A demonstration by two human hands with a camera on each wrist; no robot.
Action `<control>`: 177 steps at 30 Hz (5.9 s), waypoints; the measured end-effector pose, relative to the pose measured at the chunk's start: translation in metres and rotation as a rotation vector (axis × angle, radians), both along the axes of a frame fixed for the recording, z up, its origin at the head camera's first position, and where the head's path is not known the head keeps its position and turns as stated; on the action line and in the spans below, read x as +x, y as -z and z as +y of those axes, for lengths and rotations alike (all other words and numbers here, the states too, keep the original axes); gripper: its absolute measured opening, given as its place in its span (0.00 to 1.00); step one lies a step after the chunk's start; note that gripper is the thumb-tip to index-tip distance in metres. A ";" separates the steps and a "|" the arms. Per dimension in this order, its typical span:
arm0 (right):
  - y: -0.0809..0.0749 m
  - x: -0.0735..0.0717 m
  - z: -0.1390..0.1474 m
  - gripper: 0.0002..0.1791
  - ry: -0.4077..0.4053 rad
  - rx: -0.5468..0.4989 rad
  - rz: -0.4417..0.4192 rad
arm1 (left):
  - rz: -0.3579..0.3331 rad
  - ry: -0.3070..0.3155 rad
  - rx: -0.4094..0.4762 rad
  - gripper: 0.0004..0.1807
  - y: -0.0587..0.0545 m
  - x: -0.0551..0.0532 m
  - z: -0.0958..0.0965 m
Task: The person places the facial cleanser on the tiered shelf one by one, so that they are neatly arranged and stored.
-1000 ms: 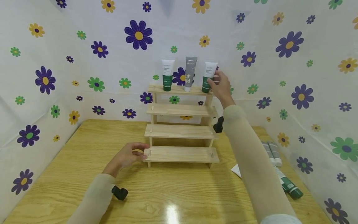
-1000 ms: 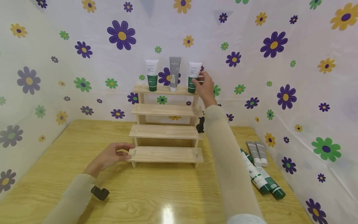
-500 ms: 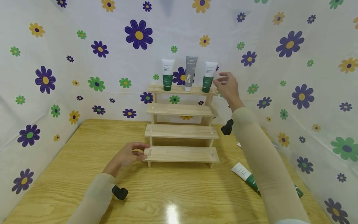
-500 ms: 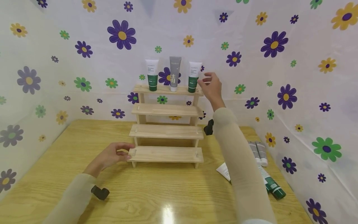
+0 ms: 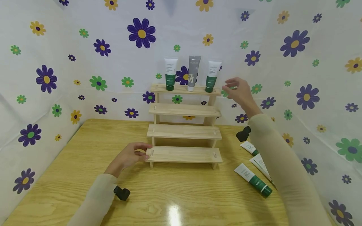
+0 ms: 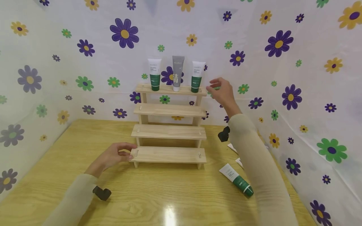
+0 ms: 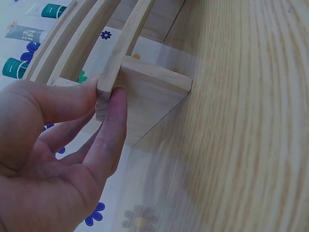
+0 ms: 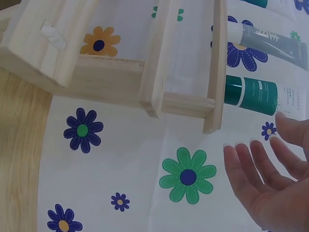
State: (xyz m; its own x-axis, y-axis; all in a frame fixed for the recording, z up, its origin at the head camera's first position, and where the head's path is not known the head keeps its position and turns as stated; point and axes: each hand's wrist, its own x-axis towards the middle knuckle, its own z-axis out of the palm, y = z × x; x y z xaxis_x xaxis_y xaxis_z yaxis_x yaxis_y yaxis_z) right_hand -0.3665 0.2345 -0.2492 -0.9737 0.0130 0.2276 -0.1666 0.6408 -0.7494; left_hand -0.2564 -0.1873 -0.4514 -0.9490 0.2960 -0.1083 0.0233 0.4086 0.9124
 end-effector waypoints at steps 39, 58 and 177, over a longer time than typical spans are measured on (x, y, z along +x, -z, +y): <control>0.048 0.062 0.067 0.24 -0.222 0.357 -0.169 | -0.010 0.012 -0.002 0.24 -0.003 -0.003 0.000; 0.081 0.080 0.088 0.22 -0.278 0.414 -0.264 | -0.014 0.005 0.000 0.24 -0.002 -0.001 0.001; 0.072 0.088 0.081 0.23 -0.386 0.346 -0.247 | -0.001 -0.001 0.002 0.24 0.000 -0.001 -0.001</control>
